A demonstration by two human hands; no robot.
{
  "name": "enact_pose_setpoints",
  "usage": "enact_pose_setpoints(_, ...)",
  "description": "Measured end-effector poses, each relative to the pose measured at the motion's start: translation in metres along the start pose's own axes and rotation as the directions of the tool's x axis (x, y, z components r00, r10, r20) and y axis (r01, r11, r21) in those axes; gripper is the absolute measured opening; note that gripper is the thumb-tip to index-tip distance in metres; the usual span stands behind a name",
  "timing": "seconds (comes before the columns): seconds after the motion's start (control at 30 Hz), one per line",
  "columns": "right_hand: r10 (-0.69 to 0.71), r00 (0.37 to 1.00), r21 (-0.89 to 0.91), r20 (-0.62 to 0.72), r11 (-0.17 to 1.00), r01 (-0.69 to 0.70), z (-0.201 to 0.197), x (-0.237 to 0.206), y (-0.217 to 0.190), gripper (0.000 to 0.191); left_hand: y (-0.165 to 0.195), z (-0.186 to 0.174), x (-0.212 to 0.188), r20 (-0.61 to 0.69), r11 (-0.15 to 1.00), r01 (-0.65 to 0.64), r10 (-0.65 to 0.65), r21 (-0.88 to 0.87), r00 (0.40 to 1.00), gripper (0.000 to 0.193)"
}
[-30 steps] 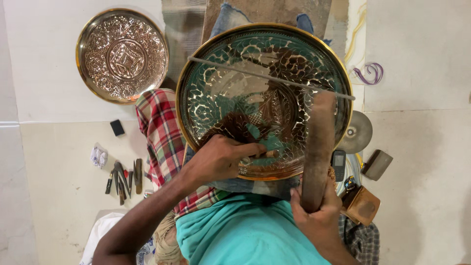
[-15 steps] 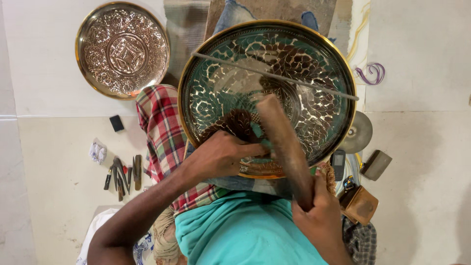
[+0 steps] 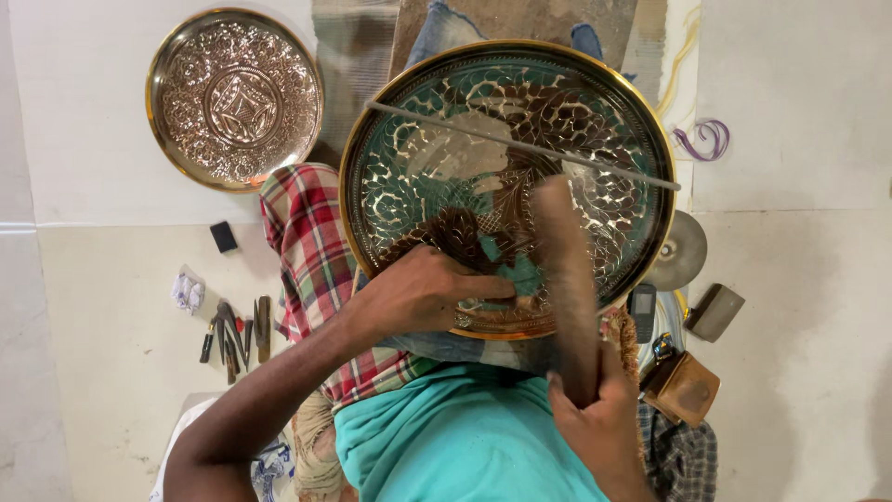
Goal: The person hammers a chisel against a brass plate to create a decorative pattern. They hold the chisel with one hand and strike it repeatedly with a wooden mallet, working on different sections of the plate's surface.
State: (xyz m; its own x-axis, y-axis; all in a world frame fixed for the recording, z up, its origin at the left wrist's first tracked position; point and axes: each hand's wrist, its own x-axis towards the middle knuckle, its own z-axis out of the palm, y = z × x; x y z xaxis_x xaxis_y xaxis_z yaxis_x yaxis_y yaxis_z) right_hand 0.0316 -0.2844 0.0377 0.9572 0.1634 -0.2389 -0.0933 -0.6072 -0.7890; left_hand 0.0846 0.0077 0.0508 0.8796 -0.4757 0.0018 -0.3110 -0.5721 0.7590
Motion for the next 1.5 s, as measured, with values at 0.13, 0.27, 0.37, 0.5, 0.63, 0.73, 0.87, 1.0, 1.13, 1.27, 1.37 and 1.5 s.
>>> enact_pose_setpoints(0.13,0.049,0.996,0.132,-0.076,0.990,-0.039,-0.001,-0.001,0.003,0.048,-0.002,-0.005,0.000,-0.093,0.986,-0.149,0.142,-0.072,0.985,0.067)
enact_pose_setpoints(0.27,0.024,0.990,0.078,-0.138,0.997,-0.013,0.005,-0.001,0.010,0.046,0.001,-0.007,0.006,0.034,0.999,-0.049,0.049,-0.009,0.998,0.066)
enact_pose_setpoints(0.37,0.020,0.995,0.020,-0.099,1.000,-0.018,0.008,-0.002,0.013,0.044,0.005,-0.009,0.006,-0.010,0.996,-0.084,0.084,-0.015,0.996,0.054)
enact_pose_setpoints(0.5,-0.003,0.979,0.070,-0.202,0.997,0.018,0.010,-0.002,0.013,0.049,0.004,-0.014,0.007,-0.036,0.989,-0.138,0.136,-0.056,0.990,0.041)
enact_pose_setpoints(0.63,0.004,0.990,0.002,-0.142,1.000,-0.004,0.011,-0.002,0.012,0.041,0.002,-0.012,0.009,-0.047,0.982,-0.171,0.168,-0.081,0.985,0.057)
enact_pose_setpoints(0.73,-0.076,0.978,0.023,-0.192,0.996,0.082,0.012,-0.001,0.010,0.042,0.000,-0.010,0.008,0.005,0.988,-0.137,0.138,-0.071,0.990,0.041)
enact_pose_setpoints(0.87,-0.025,0.990,-0.073,-0.135,0.997,0.016,0.009,0.002,0.005,0.039,-0.007,-0.007,0.011,0.000,0.980,-0.193,0.193,-0.048,0.981,0.051)
enact_pose_setpoints(1.0,0.040,0.998,0.098,-0.050,0.995,-0.035,0.010,0.002,0.003,0.040,-0.014,-0.004,0.006,0.006,0.965,-0.244,0.245,-0.093,0.969,0.063)
enact_pose_setpoints(1.13,0.054,0.992,0.162,-0.113,0.986,-0.035,0.014,-0.003,0.011,0.032,-0.020,-0.003,0.007,-0.014,0.964,-0.251,0.251,-0.084,0.968,0.071)
enact_pose_setpoints(1.27,-0.083,0.973,0.149,-0.217,0.982,0.117,0.018,-0.008,0.022,0.030,-0.019,-0.005,0.013,0.020,0.973,-0.222,0.223,-0.058,0.975,0.072)
enact_pose_setpoints(1.37,-0.088,0.944,0.227,-0.317,0.960,0.166,0.020,-0.008,0.024,0.027,-0.018,-0.009,0.017,0.059,0.979,-0.198,0.201,-0.057,0.978,0.070)
enact_pose_setpoints(1.5,-0.008,0.989,-0.122,-0.145,0.992,-0.010,0.020,-0.005,0.020,0.050,-0.017,-0.012,0.018,0.028,0.970,-0.239,0.241,-0.044,0.970,0.069)
